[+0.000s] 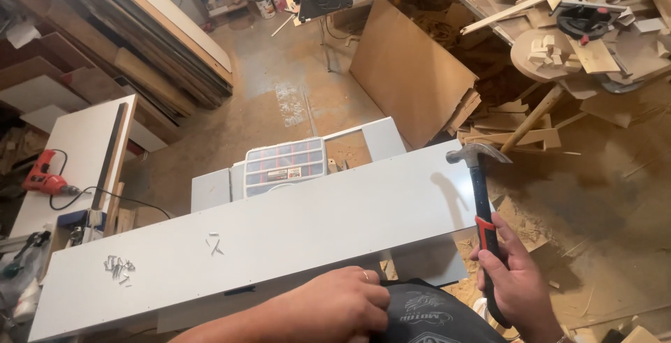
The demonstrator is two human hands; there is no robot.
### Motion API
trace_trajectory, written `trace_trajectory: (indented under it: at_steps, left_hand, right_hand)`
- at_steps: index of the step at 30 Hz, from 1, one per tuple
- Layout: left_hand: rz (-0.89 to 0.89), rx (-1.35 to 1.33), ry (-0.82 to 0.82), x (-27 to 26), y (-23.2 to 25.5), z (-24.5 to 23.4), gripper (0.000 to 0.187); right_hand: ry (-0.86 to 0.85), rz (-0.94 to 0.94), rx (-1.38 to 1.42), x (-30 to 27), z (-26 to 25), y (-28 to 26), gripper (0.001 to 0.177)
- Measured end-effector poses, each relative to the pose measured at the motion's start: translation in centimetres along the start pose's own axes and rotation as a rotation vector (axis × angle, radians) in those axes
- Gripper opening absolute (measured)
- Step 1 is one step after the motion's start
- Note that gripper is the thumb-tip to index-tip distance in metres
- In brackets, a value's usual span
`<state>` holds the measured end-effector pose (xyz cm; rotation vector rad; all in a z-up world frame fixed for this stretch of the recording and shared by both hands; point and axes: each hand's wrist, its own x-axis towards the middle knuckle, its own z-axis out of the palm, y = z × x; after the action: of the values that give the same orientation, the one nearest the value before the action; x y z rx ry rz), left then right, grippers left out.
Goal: The person is hammering a series of small nails into the edge of a white wooden board placed on a workbench in a workshop.
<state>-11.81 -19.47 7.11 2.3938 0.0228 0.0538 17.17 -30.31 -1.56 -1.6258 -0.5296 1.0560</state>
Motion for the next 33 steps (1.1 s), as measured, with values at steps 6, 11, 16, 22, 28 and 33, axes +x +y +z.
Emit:
trace_trajectory:
  at_steps: [6, 11, 16, 22, 28, 33]
  left_hand:
    - [0.186, 0.515, -0.231, 4.4, -0.7, 1.6, 0.024]
    - [0.065, 0.504, -0.483, 7.3, -0.9, 1.3, 0.023]
    - [-0.004, 0.301, -0.604, 10.1, 0.3, -2.2, 0.014]
    - [-0.198, 0.290, -0.295, 11.6, -6.9, -2.3, 0.013]
    - [-0.673, -0.112, 0.554, 16.0, -19.6, -5.7, 0.009]
    - [-0.777, -0.344, 0.557, 18.6, -17.5, -6.5, 0.012]
  right_hand:
    - [0.049, 0.005, 0.001, 2.1, -2.7, -0.7, 0.068]
    - [0.097, -0.020, 0.023, 3.2, -4.6, 0.4, 0.070]
    - [0.184, 0.134, -0.034, 2.8, -5.2, -1.7, 0.069]
    - [0.222, 0.131, -0.022, 3.0, -6.2, -1.6, 0.070]
    - [0.219, 0.143, 0.007, 3.0, -5.8, -2.4, 0.069]
    - [0.194, 0.129, -0.044, 2.7, -5.0, -3.1, 0.070]
